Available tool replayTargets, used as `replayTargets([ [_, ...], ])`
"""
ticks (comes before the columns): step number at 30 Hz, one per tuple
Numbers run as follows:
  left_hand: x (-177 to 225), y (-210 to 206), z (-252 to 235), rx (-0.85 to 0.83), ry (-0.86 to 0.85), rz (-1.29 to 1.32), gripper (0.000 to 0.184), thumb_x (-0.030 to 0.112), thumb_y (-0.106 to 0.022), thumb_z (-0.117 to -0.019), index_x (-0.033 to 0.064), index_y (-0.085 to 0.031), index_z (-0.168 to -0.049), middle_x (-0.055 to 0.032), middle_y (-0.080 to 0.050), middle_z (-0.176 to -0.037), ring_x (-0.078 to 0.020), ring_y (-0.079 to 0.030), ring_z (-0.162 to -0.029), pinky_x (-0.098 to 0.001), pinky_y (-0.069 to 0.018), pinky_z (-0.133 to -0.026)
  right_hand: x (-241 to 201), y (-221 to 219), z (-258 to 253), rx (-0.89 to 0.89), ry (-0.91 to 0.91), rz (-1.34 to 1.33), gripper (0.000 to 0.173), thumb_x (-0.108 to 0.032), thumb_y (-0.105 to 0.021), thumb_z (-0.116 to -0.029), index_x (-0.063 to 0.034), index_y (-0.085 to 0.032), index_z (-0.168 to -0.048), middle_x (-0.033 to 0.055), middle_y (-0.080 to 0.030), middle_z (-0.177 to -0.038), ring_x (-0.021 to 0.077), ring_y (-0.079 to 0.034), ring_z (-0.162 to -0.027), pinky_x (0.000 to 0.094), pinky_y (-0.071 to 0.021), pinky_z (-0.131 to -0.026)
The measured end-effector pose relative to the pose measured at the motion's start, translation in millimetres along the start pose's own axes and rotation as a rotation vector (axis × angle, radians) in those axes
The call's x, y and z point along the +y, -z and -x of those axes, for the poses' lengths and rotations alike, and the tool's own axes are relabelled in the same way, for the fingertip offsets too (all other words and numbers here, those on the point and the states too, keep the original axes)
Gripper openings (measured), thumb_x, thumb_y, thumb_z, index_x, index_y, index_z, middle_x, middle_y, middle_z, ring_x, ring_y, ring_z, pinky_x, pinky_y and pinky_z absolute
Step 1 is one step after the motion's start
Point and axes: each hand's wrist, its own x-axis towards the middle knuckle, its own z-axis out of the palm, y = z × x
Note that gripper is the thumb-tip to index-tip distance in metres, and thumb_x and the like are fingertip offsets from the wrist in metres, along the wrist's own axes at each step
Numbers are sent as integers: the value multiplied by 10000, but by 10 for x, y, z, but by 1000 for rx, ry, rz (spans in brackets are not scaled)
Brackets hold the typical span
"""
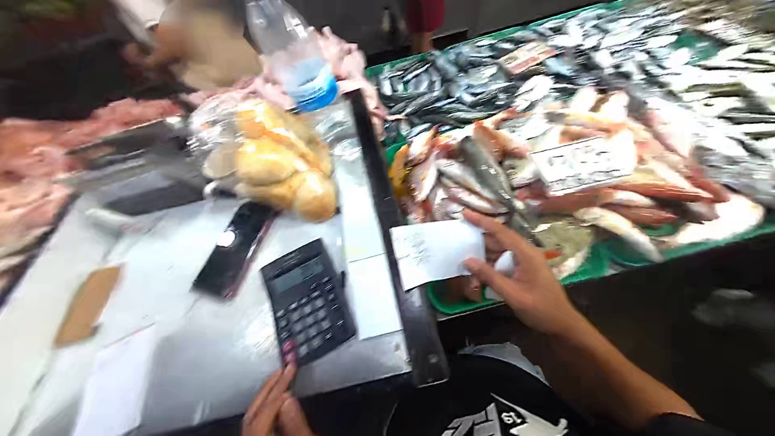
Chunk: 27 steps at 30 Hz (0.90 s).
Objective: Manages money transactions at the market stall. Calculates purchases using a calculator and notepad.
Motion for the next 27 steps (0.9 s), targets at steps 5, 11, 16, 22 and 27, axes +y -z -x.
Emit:
replayTargets([
  [5, -80, 4, 29, 43, 4, 10, 248, 314, -457, -1086, 133, -599, -994, 62, -700, -1187, -50, -608, -1236, -260, -492, -1054, -11, -98, -132, 0, 18, 34, 574, -156, -660, -953, 67, -468, -1446, 29, -737, -1085, 0, -684, -806, 176, -596, -695],
  [11, -129, 18, 7, 43, -28, -22, 280, 335, -469, -1086, 114, -586, -961, 22, -712, -1164, -76, -628, -1219, -248, -507, -1036, -36, -194, -280, -26, 84, 122, 595, -207, -659, -952, 73, -477, -1444, 28, -731, -1084, -16, -681, -884, 142, -581, -777],
  [16, -156, -22, 10, 72, -36, -5, 244, 344, -476, -1082, 152, -584, -980, 63, -700, -1177, -63, -630, -1210, -239, -515, -1025, -11, -336, -406, -78, 151, 142, 591, -235, -639, -970, 50, -471, -1460, 4, -723, -1086, -48, -660, -899, 120, -561, -797],
  [22, -69, -90, 39, 97, -8, -75, 225, 322, -516, -1065, 149, -524, -922, 56, -684, -1120, -64, -612, -1191, -234, -489, -1029, 16, -504, -465, -63, 149, 161, 559, -231, -646, -965, 29, -505, -1438, -26, -729, -1037, -56, -653, -851, 121, -557, -763],
  [27, -33, -84, -57, 65, 3, -103, 238, 366, -505, -1069, 152, -538, -970, 44, -670, -1085, -70, -603, -1177, -240, -462, -1051, 51, -557, -477, -23, 180, 189, 581, -223, -636, -959, 106, -486, -1415, 1, -708, -1054, -79, -629, -874, 107, -533, -812],
])
